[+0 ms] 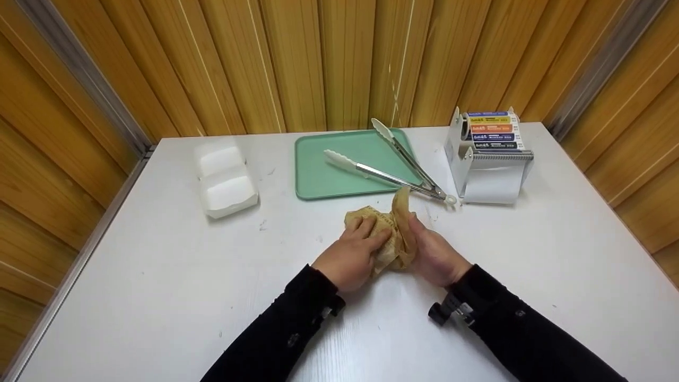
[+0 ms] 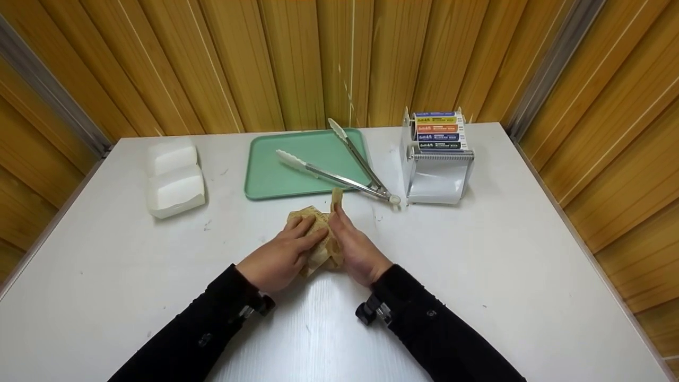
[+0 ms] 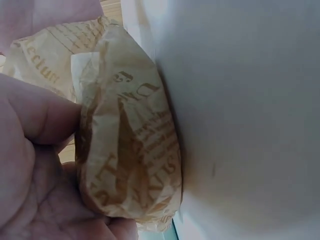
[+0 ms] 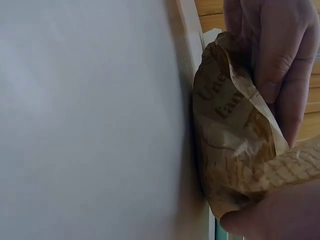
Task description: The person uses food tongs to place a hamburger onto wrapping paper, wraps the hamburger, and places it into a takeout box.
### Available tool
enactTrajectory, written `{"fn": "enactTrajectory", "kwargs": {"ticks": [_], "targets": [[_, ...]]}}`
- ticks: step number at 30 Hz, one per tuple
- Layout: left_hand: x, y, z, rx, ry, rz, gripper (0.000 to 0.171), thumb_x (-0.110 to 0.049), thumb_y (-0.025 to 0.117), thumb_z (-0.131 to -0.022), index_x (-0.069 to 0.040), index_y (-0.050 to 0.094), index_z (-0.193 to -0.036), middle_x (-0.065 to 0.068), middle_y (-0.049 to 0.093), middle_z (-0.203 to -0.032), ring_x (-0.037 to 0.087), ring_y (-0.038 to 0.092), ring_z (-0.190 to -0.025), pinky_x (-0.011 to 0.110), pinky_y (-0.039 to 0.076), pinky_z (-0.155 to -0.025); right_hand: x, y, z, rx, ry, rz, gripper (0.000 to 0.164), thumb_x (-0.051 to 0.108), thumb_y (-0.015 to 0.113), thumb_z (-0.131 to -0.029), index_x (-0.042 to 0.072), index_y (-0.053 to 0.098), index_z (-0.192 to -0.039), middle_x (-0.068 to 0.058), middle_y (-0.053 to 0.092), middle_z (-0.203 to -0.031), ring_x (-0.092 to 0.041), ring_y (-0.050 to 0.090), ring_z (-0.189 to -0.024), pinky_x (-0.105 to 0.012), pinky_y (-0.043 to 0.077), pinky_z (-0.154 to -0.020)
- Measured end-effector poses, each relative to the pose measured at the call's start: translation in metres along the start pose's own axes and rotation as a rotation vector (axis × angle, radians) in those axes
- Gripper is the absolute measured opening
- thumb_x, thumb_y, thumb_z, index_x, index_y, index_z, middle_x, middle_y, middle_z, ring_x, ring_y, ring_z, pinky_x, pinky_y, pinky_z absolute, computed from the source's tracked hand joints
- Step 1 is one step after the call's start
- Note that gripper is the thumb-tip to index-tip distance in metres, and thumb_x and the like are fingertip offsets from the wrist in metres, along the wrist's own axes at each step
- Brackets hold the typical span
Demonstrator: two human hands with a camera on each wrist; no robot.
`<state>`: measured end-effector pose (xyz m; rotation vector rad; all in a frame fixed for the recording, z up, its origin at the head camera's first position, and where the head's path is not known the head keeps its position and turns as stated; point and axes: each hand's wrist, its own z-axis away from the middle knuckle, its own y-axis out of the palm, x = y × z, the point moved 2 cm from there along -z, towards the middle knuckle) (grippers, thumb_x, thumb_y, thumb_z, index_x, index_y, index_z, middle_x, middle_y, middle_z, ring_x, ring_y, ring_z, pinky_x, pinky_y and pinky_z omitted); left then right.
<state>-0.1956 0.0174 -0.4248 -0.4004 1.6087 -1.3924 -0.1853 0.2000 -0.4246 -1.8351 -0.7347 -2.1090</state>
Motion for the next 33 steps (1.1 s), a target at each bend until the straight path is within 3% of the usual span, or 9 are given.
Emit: {"fn": "enactTrajectory", "kwargs": {"ticks": [4,7,10,12,16,19,23,27,33], "targets": [[0.0,-0.001,-0.001,0.007,-0.011,0.041,0.056,-0.025,0.042,-0.113,-0.02,0.03,-0.168,0.01,0.017,-0.177,0.029,0.009,-0.165,0.043,0.029,-0.13,0.0,0.009,-0.002,-0.039,-0.042,0.114,0.073,0.052,0.02,-0.113,0.021,-0.018,-0.166,-0.006,-0.02,-0.176,-0.03,-0.012,-0.164,-0.051,0.001,-0.133],[0.001,-0.002,-0.003,-0.004,-0.034,0.111,0.06,-0.027,0.04,-0.114,-0.017,0.02,-0.17,0.009,0.017,-0.177,0.025,0.015,-0.164,0.042,0.029,-0.129,0.0,0.015,-0.004,-0.096,-0.023,0.22,0.07,0.045,0.023,-0.115,0.018,-0.014,-0.168,-0.008,-0.017,-0.176,-0.031,-0.013,-0.164,-0.053,0.002,-0.133],[0.003,-0.003,-0.003,-0.026,-0.05,0.203,0.061,-0.03,0.038,-0.114,-0.016,0.018,-0.17,0.012,0.018,-0.176,0.024,0.033,-0.157,0.042,0.036,-0.126,0.0,0.02,-0.006,-0.128,0.015,0.358,0.069,0.04,0.027,-0.116,0.013,-0.009,-0.168,-0.01,-0.016,-0.176,-0.033,-0.012,-0.164,-0.054,0.004,-0.132],[0.006,-0.004,-0.003,-0.025,-0.05,0.281,0.061,-0.027,0.04,-0.113,-0.017,0.02,-0.169,0.014,0.031,-0.171,0.024,0.053,-0.143,0.042,0.046,-0.118,-0.001,0.023,-0.008,-0.125,0.017,0.453,0.069,0.037,0.029,-0.116,0.01,-0.006,-0.169,-0.01,-0.016,-0.176,-0.033,-0.014,-0.163,-0.055,0.0,-0.132],[0.017,-0.007,-0.002,0.01,-0.041,0.581,0.071,-0.019,0.054,-0.104,-0.022,0.023,-0.168,0.01,0.056,-0.154,0.02,0.071,-0.11,0.039,0.058,-0.097,-0.002,0.028,-0.011,-0.116,0.003,0.614,0.069,0.034,0.035,-0.115,0.007,0.0,-0.168,-0.011,-0.012,-0.176,-0.034,-0.021,-0.161,-0.058,-0.015,-0.129],[0.026,-0.008,-0.003,0.019,-0.053,0.885,0.081,-0.015,0.059,-0.097,-0.025,0.024,-0.169,0.006,0.055,-0.157,0.02,0.067,-0.123,0.039,0.055,-0.105,-0.004,0.03,-0.011,-0.099,0.008,0.653,0.072,0.032,0.039,-0.114,0.004,0.001,-0.167,-0.013,-0.009,-0.176,-0.036,-0.025,-0.16,-0.058,-0.019,-0.127],[0.032,-0.007,-0.006,-0.075,-0.131,1.093,0.071,-0.029,0.064,-0.1,-0.021,0.035,-0.165,0.008,0.051,-0.161,0.027,0.051,-0.147,0.048,0.041,-0.122,-0.004,0.031,-0.012,-0.078,0.021,0.695,0.077,0.025,0.047,-0.109,0.003,0.001,-0.167,-0.014,-0.012,-0.176,-0.036,-0.027,-0.16,-0.058,-0.021,-0.127],[0.033,-0.007,-0.009,-0.205,-0.228,1.091,0.068,-0.046,0.065,-0.102,-0.013,0.044,-0.159,0.012,0.067,-0.143,0.026,0.066,-0.129,0.044,0.052,-0.111,-0.004,0.032,-0.013,-0.064,0.035,0.736,0.081,0.019,0.05,-0.103,0.009,0.002,-0.168,-0.014,-0.017,-0.175,-0.036,-0.028,-0.159,-0.059,-0.021,-0.126],[0.034,-0.006,-0.011,-0.313,-0.24,1.13,0.048,-0.034,0.062,-0.106,-0.007,0.055,-0.145,0.008,0.078,-0.106,0.016,0.076,-0.086,0.029,0.062,-0.077,-0.004,0.033,-0.013,-0.053,0.057,0.749,0.084,0.014,0.048,-0.1,0.008,-0.002,-0.167,-0.014,-0.019,-0.174,-0.034,-0.029,-0.159,-0.057,-0.021,-0.127]]}}
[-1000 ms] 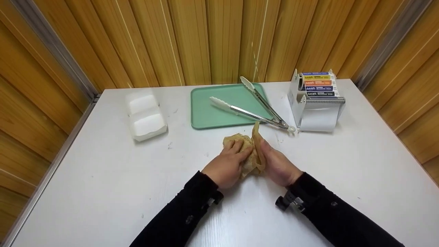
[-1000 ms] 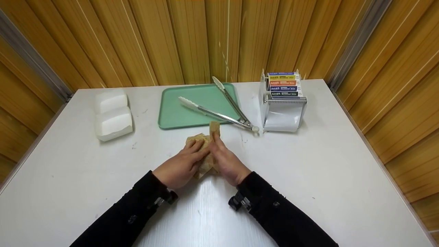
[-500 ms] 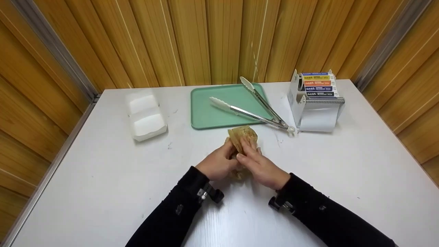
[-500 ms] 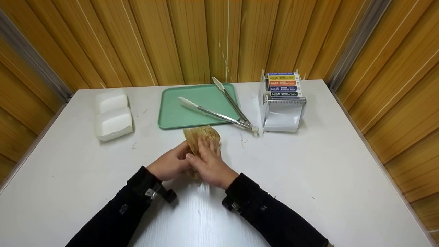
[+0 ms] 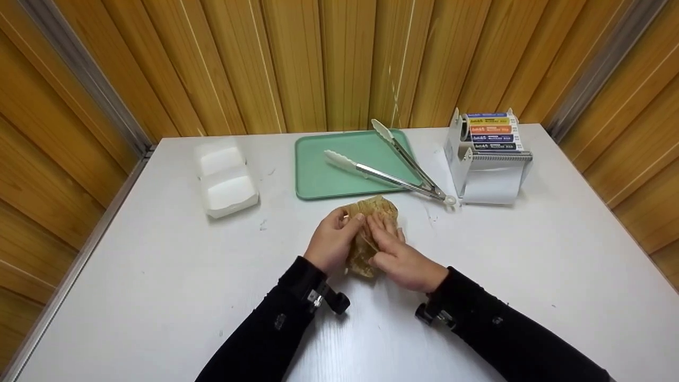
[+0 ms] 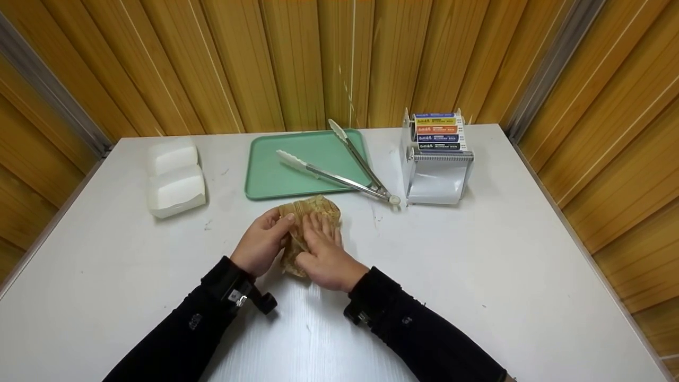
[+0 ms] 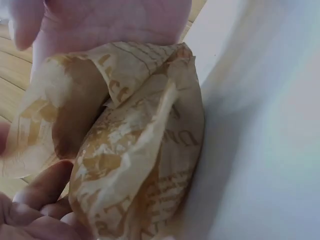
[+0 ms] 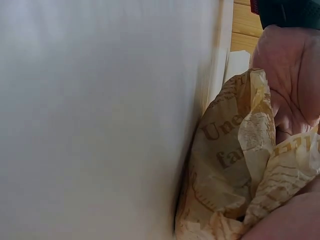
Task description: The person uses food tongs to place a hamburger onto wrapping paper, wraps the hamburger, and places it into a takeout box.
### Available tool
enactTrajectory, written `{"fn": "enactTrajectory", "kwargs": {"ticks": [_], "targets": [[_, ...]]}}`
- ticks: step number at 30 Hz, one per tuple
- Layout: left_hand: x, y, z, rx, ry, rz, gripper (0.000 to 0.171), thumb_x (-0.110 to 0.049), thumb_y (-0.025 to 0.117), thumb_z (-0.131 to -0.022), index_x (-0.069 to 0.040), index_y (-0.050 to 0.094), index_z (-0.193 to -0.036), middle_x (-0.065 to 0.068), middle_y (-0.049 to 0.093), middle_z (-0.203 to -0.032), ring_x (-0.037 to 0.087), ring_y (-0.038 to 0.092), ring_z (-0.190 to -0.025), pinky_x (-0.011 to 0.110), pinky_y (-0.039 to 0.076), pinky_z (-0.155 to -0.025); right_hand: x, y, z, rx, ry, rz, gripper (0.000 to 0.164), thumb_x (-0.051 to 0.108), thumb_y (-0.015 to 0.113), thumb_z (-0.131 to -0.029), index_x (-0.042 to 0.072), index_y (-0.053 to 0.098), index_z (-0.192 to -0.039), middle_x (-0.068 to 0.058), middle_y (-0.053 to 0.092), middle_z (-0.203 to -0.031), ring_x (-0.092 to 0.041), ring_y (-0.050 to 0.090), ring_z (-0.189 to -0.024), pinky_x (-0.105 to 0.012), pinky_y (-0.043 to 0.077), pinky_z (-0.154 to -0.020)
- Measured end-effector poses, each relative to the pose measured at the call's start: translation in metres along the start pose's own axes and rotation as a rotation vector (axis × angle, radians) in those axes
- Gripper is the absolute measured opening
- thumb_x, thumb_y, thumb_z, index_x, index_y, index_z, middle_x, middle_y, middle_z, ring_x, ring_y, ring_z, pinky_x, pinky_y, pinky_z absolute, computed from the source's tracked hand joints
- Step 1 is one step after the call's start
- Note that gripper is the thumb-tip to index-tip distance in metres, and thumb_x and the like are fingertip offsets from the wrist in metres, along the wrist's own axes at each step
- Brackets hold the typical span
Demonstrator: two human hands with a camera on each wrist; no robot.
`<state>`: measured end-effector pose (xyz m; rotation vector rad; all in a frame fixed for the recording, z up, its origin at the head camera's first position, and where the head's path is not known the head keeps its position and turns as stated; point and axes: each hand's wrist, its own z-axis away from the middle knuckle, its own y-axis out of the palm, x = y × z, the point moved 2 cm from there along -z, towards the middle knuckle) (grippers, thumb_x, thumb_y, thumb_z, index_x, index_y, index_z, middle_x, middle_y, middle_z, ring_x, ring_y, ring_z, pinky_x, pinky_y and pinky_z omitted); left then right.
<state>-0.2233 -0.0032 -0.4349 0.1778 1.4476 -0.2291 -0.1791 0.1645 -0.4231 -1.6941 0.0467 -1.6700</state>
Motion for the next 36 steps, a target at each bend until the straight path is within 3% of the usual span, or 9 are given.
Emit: {"fn": "enactTrajectory", "kwargs": {"ticks": [3,9,17,20,24,27,31,33,36], "targets": [[0.001,0.0,-0.001,-0.036,0.02,0.016,0.038,-0.029,0.062,-0.106,-0.006,0.06,-0.136,0.007,0.078,-0.1,0.014,0.074,-0.079,0.027,0.06,-0.072,0.0,0.0,0.0,0.002,0.007,-0.001,0.086,0.011,0.048,-0.098,0.006,-0.002,-0.167,-0.013,-0.019,-0.174,-0.033,-0.029,-0.159,-0.057,-0.02,-0.127],[0.002,-0.001,-0.002,-0.106,0.047,0.018,0.025,-0.022,0.063,-0.104,-0.005,0.062,-0.122,0.004,0.075,-0.097,0.011,0.071,-0.081,0.025,0.059,-0.073,0.0,0.001,-0.001,0.009,0.013,-0.007,0.088,0.01,0.049,-0.095,0.006,-0.002,-0.167,-0.013,-0.019,-0.174,-0.033,-0.029,-0.159,-0.056,-0.021,-0.127],[0.004,-0.003,-0.004,-0.176,0.061,0.041,0.02,-0.011,0.059,-0.104,0.002,0.054,-0.118,-0.001,0.06,-0.081,0.008,0.057,-0.063,0.021,0.049,-0.057,-0.001,0.001,-0.001,0.017,0.012,0.022,0.085,0.015,0.05,-0.098,0.005,0.001,-0.167,-0.011,-0.014,-0.176,-0.033,-0.025,-0.161,-0.056,-0.019,-0.128],[0.005,-0.004,-0.004,-0.19,0.047,0.05,0.022,-0.009,0.058,-0.102,0.002,0.05,-0.12,0.0,0.06,-0.082,0.008,0.057,-0.063,0.02,0.049,-0.055,-0.004,-0.004,0.0,0.011,0.019,0.038,0.078,0.023,0.047,-0.107,0.006,0.003,-0.168,-0.013,-0.01,-0.177,-0.035,-0.018,-0.162,-0.058,-0.013,-0.129],[0.006,-0.004,-0.005,-0.202,0.041,0.042,0.02,-0.007,0.059,-0.101,0.0,0.05,-0.117,-0.001,0.059,-0.079,0.008,0.056,-0.062,0.02,0.046,-0.054,-0.009,-0.016,-0.004,-0.021,0.015,0.022,0.076,0.029,0.048,-0.112,0.005,0.005,-0.169,-0.018,0.005,-0.176,-0.037,0.002,-0.164,-0.055,0.002,-0.132],[0.006,-0.004,-0.005,-0.211,0.042,0.038,0.017,-0.007,0.061,-0.1,-0.002,0.05,-0.112,-0.003,0.056,-0.076,0.008,0.053,-0.061,0.019,0.043,-0.052,-0.012,-0.025,-0.01,-0.061,0.011,0.064,0.087,0.027,0.062,-0.106,0.008,0.007,-0.17,-0.019,0.021,-0.174,-0.037,0.016,-0.162,-0.054,0.011,-0.132],[0.008,-0.004,-0.005,-0.217,0.043,0.045,0.016,-0.006,0.062,-0.099,-0.003,0.05,-0.109,-0.004,0.053,-0.074,0.007,0.05,-0.059,0.019,0.041,-0.051,-0.015,-0.034,-0.019,-0.098,0.038,0.197,0.107,0.033,0.083,-0.091,0.015,0.013,-0.171,-0.01,0.027,-0.174,-0.038,0.025,-0.156,-0.059,0.019,-0.13],[0.008,-0.004,-0.004,-0.214,0.046,0.054,0.017,-0.005,0.061,-0.098,-0.003,0.05,-0.11,-0.004,0.053,-0.074,0.007,0.049,-0.059,0.019,0.04,-0.051,-0.017,-0.036,-0.022,-0.093,0.056,0.24,0.113,0.037,0.088,-0.085,0.016,0.017,-0.17,-0.007,0.029,-0.174,-0.037,0.028,-0.151,-0.06,0.023,-0.128],[0.01,-0.004,-0.005,-0.21,0.038,0.082,0.018,-0.003,0.06,-0.097,-0.002,0.049,-0.111,-0.003,0.052,-0.074,0.007,0.047,-0.058,0.019,0.039,-0.049,-0.02,-0.038,-0.025,-0.07,0.079,0.273,0.118,0.042,0.092,-0.079,0.016,0.021,-0.169,-0.013,0.034,-0.17,-0.037,0.032,-0.147,-0.061,0.03,-0.125]]}}
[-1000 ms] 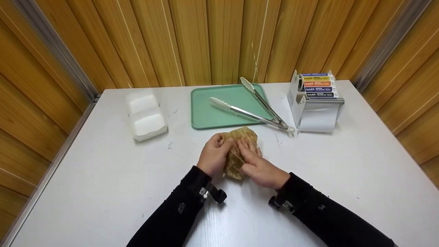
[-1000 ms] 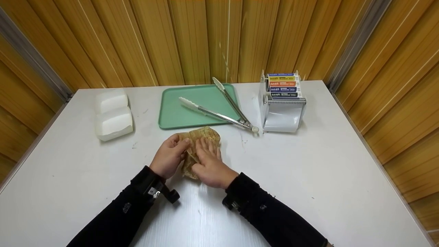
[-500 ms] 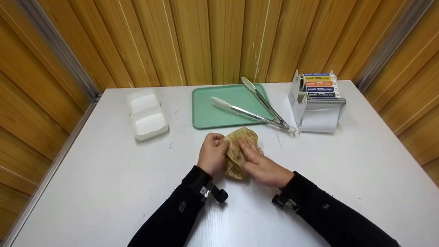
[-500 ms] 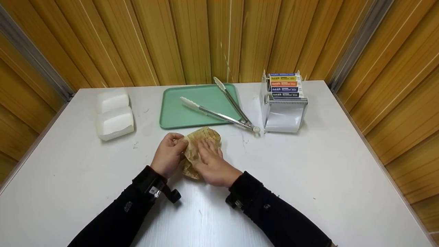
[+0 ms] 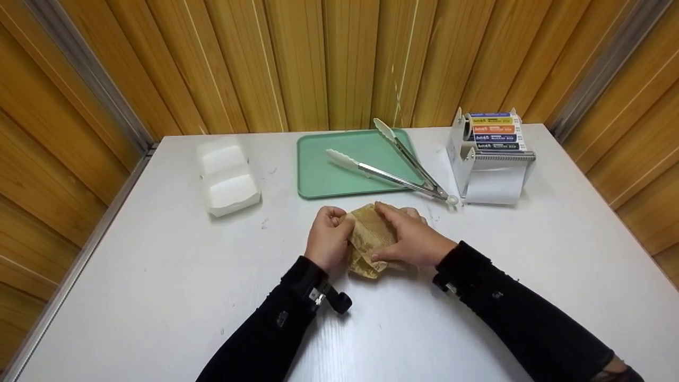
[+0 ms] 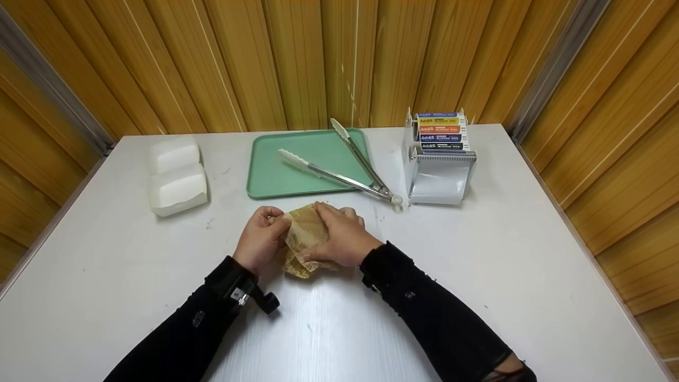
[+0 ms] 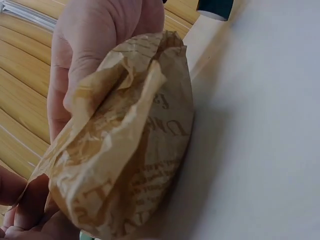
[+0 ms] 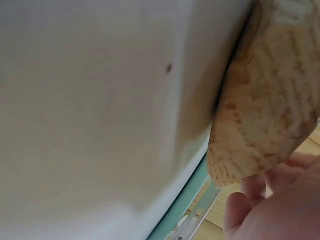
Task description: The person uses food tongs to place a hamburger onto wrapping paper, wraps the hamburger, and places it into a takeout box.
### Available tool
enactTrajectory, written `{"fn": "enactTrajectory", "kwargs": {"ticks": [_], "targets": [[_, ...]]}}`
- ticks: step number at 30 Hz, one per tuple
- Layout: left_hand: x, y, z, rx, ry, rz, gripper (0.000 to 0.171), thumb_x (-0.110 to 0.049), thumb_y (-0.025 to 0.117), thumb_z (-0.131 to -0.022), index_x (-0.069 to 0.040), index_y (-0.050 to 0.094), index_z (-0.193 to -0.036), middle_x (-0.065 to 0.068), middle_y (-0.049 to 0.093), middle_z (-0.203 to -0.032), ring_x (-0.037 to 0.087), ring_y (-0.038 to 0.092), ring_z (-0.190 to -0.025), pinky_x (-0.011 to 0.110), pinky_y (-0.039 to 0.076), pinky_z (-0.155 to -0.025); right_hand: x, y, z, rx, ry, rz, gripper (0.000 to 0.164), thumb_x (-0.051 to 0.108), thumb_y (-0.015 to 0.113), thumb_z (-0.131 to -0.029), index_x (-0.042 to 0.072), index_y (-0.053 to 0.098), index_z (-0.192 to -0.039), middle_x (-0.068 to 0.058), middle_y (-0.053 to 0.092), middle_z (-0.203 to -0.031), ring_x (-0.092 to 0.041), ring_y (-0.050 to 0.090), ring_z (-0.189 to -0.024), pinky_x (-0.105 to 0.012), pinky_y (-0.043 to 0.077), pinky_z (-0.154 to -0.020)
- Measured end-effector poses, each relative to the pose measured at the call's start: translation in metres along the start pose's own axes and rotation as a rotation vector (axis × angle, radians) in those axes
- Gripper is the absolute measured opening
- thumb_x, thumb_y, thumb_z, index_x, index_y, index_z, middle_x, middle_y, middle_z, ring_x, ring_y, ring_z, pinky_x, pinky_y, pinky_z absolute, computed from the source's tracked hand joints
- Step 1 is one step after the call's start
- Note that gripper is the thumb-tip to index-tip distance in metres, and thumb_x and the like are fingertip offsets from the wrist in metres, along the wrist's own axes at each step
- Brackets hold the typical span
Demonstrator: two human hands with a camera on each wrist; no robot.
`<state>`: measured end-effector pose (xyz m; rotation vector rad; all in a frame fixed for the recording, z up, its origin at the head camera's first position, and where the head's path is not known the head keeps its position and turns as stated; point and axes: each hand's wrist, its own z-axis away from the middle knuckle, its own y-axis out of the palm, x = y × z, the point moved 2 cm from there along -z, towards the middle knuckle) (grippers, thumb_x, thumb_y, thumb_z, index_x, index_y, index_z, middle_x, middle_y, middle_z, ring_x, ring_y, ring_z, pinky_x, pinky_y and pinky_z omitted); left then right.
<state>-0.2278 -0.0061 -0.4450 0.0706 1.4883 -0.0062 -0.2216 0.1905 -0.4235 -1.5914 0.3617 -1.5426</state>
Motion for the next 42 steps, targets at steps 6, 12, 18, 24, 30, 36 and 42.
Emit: {"fn": "enactTrajectory", "kwargs": {"ticks": [6,12,18,24,30,36,42], "targets": [[0.0,0.001,0.0,-0.019,-0.006,0.03,0.021,0.0,0.06,-0.094,-0.002,0.048,-0.111,-0.004,0.049,-0.074,0.006,0.045,-0.058,0.019,0.037,-0.049,-0.003,0.001,-0.002,0.047,-0.007,0.031,0.119,0.041,0.095,-0.074,0.018,0.026,-0.168,-0.017,0.036,-0.167,-0.038,0.033,-0.151,-0.064,0.029,-0.124],[0.0,0.001,0.0,-0.016,0.005,0.041,0.023,0.002,0.059,-0.09,-0.002,0.048,-0.11,-0.004,0.047,-0.072,0.007,0.045,-0.059,0.019,0.037,-0.051,-0.003,0.002,-0.003,0.063,-0.045,0.104,0.124,0.044,0.097,-0.069,0.012,0.027,-0.167,-0.012,0.035,-0.17,-0.038,0.029,-0.156,-0.064,0.023,-0.127],[-0.001,-0.003,-0.001,-0.044,-0.01,0.015,0.024,-0.002,0.063,-0.09,-0.002,0.05,-0.11,-0.003,0.051,-0.073,0.009,0.049,-0.062,0.021,0.04,-0.054,-0.002,0.003,-0.005,0.063,-0.051,0.139,0.127,0.047,0.098,-0.067,0.005,0.029,-0.165,-0.015,0.039,-0.167,-0.038,0.031,-0.156,-0.061,0.02,-0.129],[-0.001,-0.006,-0.003,-0.046,-0.024,-0.029,0.026,-0.003,0.063,-0.088,-0.001,0.051,-0.11,-0.002,0.053,-0.075,0.01,0.051,-0.063,0.021,0.042,-0.056,0.0,0.007,-0.005,0.06,-0.034,0.197,0.129,0.042,0.1,-0.064,0.006,0.028,-0.165,-0.016,0.039,-0.167,-0.04,0.031,-0.156,-0.06,0.019,-0.13],[0.001,-0.008,-0.006,-0.03,-0.05,0.03,0.024,0.001,0.063,-0.088,-0.001,0.049,-0.108,-0.002,0.052,-0.074,0.009,0.053,-0.065,0.02,0.046,-0.06,0.002,0.01,-0.007,0.05,-0.029,0.239,0.125,0.039,0.101,-0.063,0.005,0.033,-0.162,-0.018,0.043,-0.163,-0.041,0.035,-0.153,-0.058,0.021,-0.13],[0.004,-0.014,-0.009,0.025,-0.129,0.041,0.026,0.0,0.064,-0.092,0.003,0.049,-0.114,-0.002,0.054,-0.076,0.008,0.057,-0.065,0.022,0.05,-0.062,0.004,0.012,-0.008,0.016,-0.082,0.282,0.105,0.036,0.098,-0.064,0.006,0.046,-0.15,-0.014,0.058,-0.143,-0.037,0.051,-0.137,-0.056,0.034,-0.122],[0.004,-0.019,-0.009,0.091,-0.175,-0.003,0.027,0.0,0.061,-0.097,0.004,0.047,-0.12,0.003,0.063,-0.084,0.01,0.064,-0.066,0.023,0.056,-0.061,0.006,0.014,-0.009,-0.023,-0.122,0.314,0.089,0.033,0.095,-0.064,0.007,0.052,-0.137,-0.009,0.063,-0.121,-0.031,0.058,-0.116,-0.052,0.046,-0.108]]}}
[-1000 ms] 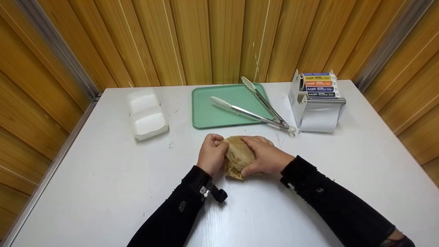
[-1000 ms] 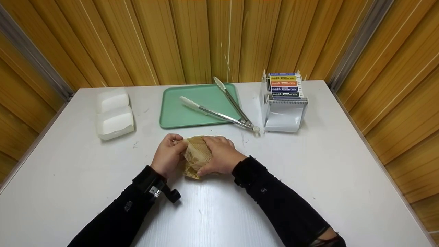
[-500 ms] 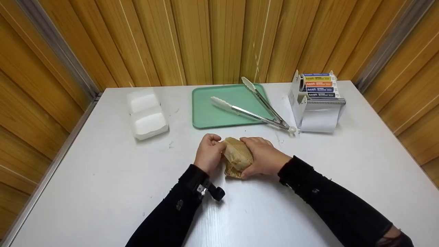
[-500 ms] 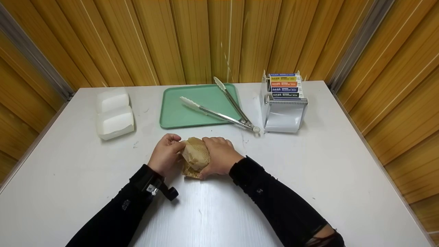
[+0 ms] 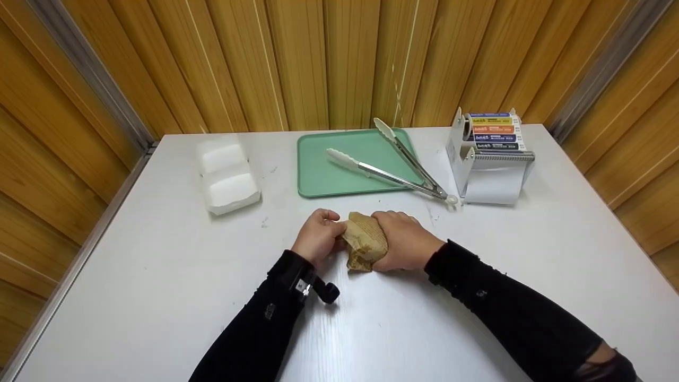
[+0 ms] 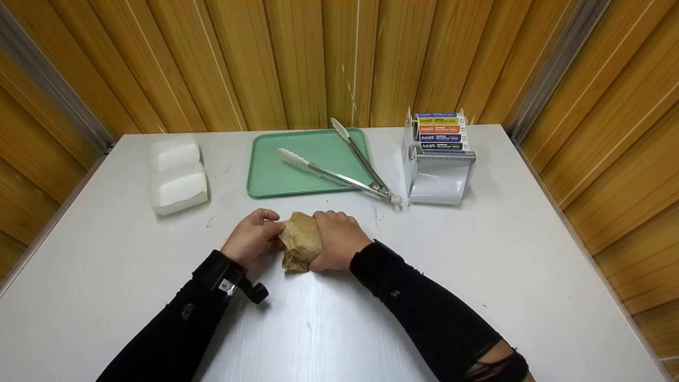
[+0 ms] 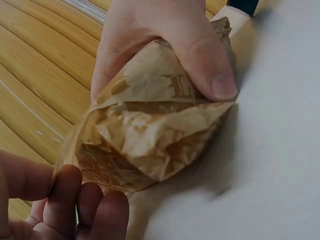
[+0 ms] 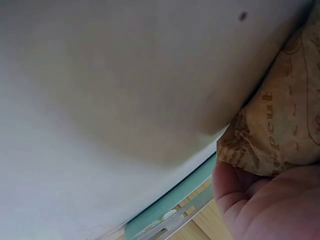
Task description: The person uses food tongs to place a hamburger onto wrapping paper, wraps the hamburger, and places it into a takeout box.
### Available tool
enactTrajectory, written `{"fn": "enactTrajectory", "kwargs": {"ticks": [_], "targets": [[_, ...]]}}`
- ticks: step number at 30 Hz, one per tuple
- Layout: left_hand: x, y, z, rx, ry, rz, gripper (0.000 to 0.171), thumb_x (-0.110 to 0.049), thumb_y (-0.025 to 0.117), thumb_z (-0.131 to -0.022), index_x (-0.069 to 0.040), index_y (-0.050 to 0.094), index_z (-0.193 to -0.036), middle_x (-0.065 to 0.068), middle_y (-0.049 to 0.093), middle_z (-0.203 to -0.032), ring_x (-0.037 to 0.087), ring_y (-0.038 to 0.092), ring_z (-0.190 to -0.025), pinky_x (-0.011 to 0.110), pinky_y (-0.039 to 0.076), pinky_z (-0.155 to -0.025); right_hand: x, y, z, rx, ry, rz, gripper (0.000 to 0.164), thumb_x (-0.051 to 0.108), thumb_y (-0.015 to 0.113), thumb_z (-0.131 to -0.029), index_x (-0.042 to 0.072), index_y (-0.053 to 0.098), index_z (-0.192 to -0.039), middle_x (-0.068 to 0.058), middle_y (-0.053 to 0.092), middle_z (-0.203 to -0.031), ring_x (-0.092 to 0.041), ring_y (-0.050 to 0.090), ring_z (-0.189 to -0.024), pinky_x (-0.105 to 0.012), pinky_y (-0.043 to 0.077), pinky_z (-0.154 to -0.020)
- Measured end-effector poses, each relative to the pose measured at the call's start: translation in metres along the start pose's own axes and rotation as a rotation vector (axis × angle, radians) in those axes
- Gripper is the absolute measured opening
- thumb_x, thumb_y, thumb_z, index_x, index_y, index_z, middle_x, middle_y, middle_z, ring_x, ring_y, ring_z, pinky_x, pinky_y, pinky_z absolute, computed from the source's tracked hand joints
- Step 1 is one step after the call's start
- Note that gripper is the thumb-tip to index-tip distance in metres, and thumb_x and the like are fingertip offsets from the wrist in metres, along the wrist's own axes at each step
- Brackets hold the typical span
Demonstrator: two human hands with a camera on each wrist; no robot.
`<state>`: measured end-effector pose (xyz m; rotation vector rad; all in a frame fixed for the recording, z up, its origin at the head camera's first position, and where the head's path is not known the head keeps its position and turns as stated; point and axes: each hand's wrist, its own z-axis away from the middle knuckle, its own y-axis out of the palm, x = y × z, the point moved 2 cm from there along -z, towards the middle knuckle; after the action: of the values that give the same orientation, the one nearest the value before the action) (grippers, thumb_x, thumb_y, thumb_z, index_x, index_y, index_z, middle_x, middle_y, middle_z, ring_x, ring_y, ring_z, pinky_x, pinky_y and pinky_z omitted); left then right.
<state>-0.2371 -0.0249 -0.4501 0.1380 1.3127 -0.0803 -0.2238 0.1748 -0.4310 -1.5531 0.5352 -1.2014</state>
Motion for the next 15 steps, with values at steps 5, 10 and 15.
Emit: {"fn": "enactTrajectory", "kwargs": {"ticks": [5,10,15], "targets": [[-0.013,-0.001,0.008,-0.057,0.162,-0.374,0.033,-0.009,0.067,-0.093,-0.003,0.055,-0.123,0.008,0.065,-0.107,0.02,0.066,-0.091,0.03,0.056,-0.08,0.0,0.0,-0.001,0.009,0.018,0.006,0.09,0.034,0.094,-0.065,0.006,0.052,-0.139,-0.01,0.063,-0.122,-0.032,0.058,-0.116,-0.051,0.046,-0.109],[-0.029,0.008,0.021,0.093,0.406,-0.789,0.063,-0.021,0.085,-0.083,-0.01,0.059,-0.139,0.01,0.052,-0.153,0.031,0.045,-0.147,0.048,0.036,-0.123,0.001,-0.001,-0.004,0.005,0.006,0.014,0.084,0.034,0.094,-0.064,0.007,0.055,-0.133,-0.007,0.064,-0.114,-0.03,0.059,-0.11,-0.05,0.049,-0.102],[-0.021,0.017,0.022,0.279,0.373,-1.003,0.091,-0.025,0.094,-0.076,-0.022,0.051,-0.156,0.007,0.039,-0.169,0.032,0.04,-0.154,0.051,0.032,-0.126,-0.001,-0.001,-0.005,0.025,-0.032,-0.01,0.086,0.037,0.094,-0.067,0.007,0.054,-0.137,-0.008,0.064,-0.121,-0.03,0.059,-0.114,-0.051,0.049,-0.102]]}}
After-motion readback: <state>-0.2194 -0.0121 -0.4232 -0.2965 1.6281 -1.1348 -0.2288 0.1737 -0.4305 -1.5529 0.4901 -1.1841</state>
